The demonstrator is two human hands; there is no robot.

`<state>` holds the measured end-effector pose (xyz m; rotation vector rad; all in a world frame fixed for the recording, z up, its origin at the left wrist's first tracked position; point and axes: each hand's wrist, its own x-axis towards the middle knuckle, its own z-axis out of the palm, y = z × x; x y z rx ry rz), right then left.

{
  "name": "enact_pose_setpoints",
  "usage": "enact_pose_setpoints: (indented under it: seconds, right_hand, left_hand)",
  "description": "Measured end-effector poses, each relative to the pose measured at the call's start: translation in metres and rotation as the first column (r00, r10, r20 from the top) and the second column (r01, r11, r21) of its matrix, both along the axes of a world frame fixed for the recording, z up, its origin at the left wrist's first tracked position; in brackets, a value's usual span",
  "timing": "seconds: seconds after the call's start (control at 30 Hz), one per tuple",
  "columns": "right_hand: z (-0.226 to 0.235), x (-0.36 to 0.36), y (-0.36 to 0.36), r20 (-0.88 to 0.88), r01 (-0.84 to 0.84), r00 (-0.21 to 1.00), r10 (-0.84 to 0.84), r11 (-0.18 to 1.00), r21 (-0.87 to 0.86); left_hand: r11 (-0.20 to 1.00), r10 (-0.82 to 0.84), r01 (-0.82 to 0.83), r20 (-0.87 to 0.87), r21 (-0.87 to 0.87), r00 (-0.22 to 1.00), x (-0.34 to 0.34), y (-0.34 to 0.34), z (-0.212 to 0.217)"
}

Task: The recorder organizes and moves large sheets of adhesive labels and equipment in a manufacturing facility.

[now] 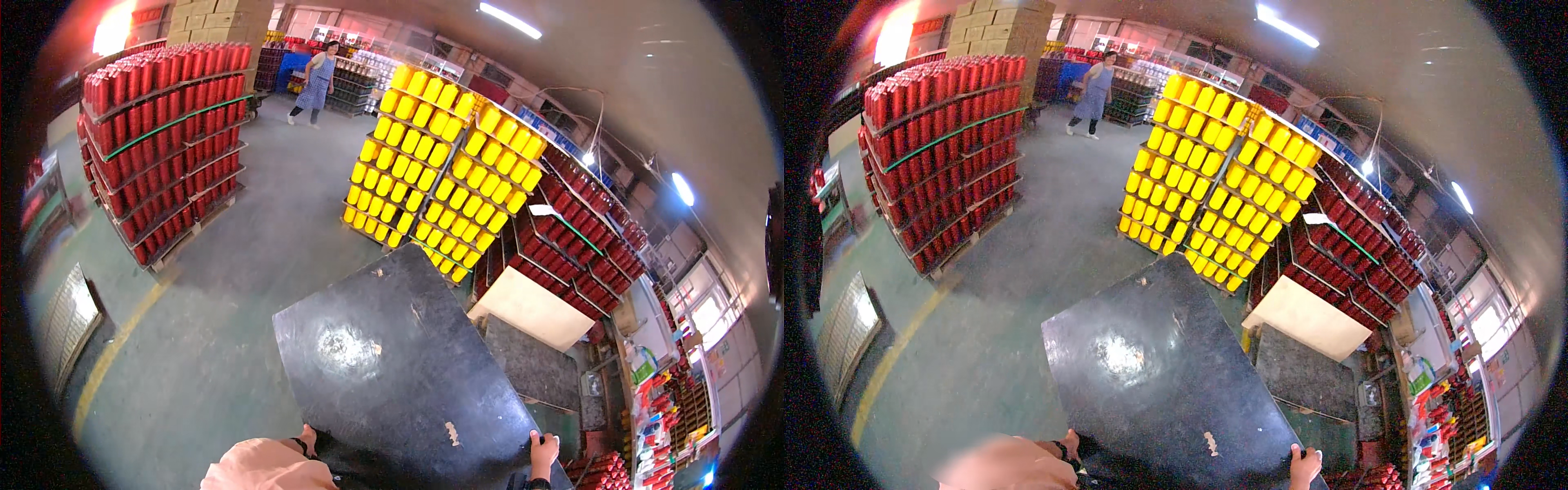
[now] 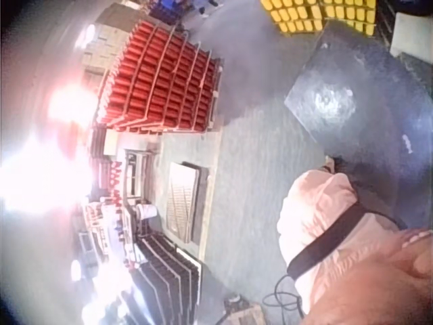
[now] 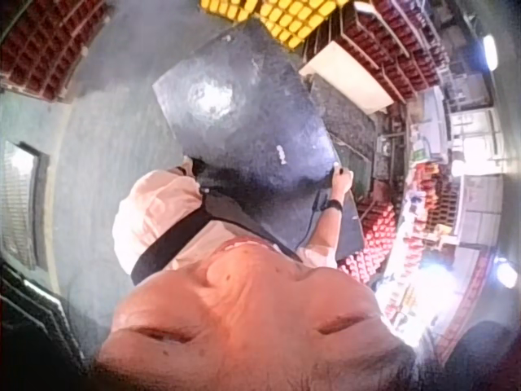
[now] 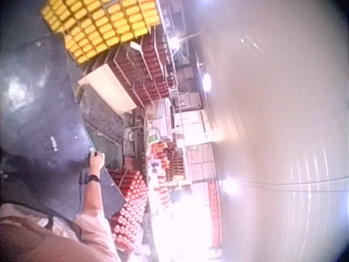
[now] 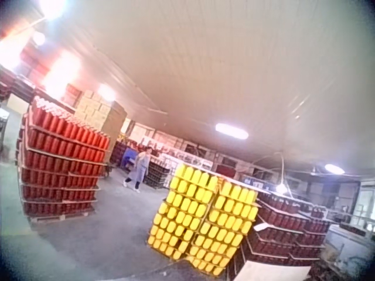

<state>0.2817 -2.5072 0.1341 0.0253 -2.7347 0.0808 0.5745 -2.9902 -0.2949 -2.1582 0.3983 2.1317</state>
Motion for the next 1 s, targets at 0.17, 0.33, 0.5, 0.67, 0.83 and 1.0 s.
enact_pose_setpoints:
  seconds: [0.17,0.33,0.5,0.67,0.83,1.0]
  right_hand:
    - [0.012,-0.006,-0.027,-0.016,-0.037,0.999,0.037,0.999,0.001]
    - [0.015,-0.013,-0.035,-0.021,-0.018,1.0,0.018,0.999,0.027]
    - [0.025,-0.011,-0.032,0.004,0.067,0.998,-0.067,0.998,-0.021]
    - [0.019,-0.016,-0.021,0.023,0.097,0.995,-0.096,0.994,-0.04]
    - [0.007,-0.012,-0.003,-0.027,0.141,0.99,-0.141,0.99,-0.02]
    - [0.004,-0.008,0.008,-0.005,0.191,0.982,-0.191,0.981,-0.023]
  left_hand:
    - [0.998,0.059,-0.06,-0.086,-0.014,0.995,-0.011,0.003,-0.001]
    - [0.993,0.115,-0.113,-0.138,0.023,0.984,-0.026,0.006,-0.004]
    - [0.988,0.146,-0.137,-0.161,0.071,0.976,-0.043,0.005,-0.012]
    - [0.984,0.157,-0.138,-0.186,0.114,0.97,-0.066,0.006,-0.019]
    - [0.981,0.156,-0.13,-0.197,0.141,0.968,-0.084,0.006,-0.023]
    - [0.979,0.158,-0.125,-0.207,0.162,0.966,-0.091,0.009,-0.023]
